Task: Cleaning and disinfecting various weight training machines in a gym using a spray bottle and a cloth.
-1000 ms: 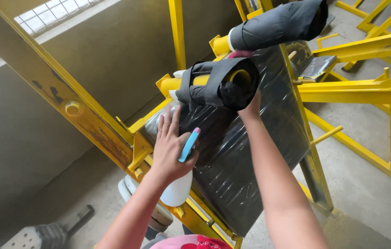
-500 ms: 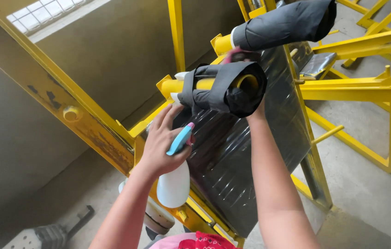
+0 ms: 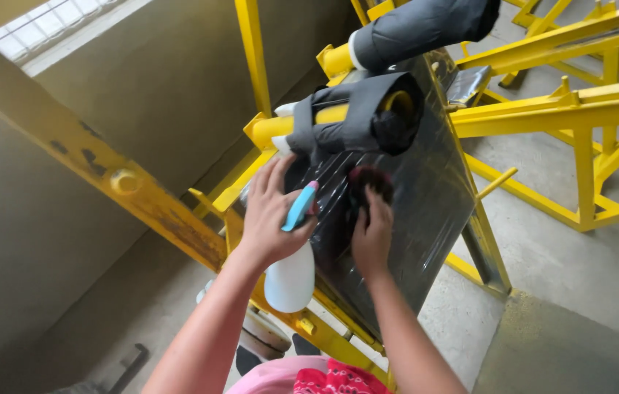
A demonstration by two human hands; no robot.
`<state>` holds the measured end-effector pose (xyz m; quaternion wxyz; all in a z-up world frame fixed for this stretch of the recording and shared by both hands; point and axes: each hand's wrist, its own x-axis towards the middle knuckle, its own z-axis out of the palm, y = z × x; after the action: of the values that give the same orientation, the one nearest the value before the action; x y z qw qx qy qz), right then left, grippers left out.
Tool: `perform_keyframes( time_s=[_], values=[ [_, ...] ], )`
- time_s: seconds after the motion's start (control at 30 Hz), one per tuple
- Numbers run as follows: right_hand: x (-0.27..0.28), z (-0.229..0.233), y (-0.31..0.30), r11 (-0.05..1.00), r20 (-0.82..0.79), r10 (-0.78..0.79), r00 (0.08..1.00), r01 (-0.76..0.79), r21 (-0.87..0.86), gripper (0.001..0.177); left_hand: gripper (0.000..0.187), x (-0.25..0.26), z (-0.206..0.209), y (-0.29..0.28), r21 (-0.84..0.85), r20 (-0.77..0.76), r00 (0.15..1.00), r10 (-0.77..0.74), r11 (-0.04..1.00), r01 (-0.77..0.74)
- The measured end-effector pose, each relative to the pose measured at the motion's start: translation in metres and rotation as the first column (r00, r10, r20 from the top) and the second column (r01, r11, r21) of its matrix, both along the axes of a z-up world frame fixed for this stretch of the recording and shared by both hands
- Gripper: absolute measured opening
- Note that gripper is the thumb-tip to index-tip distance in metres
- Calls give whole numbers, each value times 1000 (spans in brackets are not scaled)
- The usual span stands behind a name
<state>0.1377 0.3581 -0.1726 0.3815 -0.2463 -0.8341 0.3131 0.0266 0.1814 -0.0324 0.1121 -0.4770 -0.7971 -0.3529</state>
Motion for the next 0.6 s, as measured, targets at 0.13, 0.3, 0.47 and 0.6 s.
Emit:
perform_keyframes(
  time_s=[0.13, 0.3, 0.47, 0.6],
  values=[
    [22, 24, -52, 991, -2, 127, 992, -126, 54, 43, 18, -2, -5, -15, 73, 17, 996, -84, 994, 83],
    [21, 55, -83, 967, -78, 254, 964, -255, -3, 39, 29, 4, 0, -48, 213, 124, 972, -202, 962, 172],
    [-1, 94, -118, 868, -221, 384, 897, -432, -245, 35, 34, 12, 33, -93, 332, 423, 870, -254, 937, 113],
    [-28, 128, -140, 834, -377, 447, 811, -530, -152, 32, 30, 13, 54, -120, 609, 465, 803, -372, 793, 14]
  ],
)
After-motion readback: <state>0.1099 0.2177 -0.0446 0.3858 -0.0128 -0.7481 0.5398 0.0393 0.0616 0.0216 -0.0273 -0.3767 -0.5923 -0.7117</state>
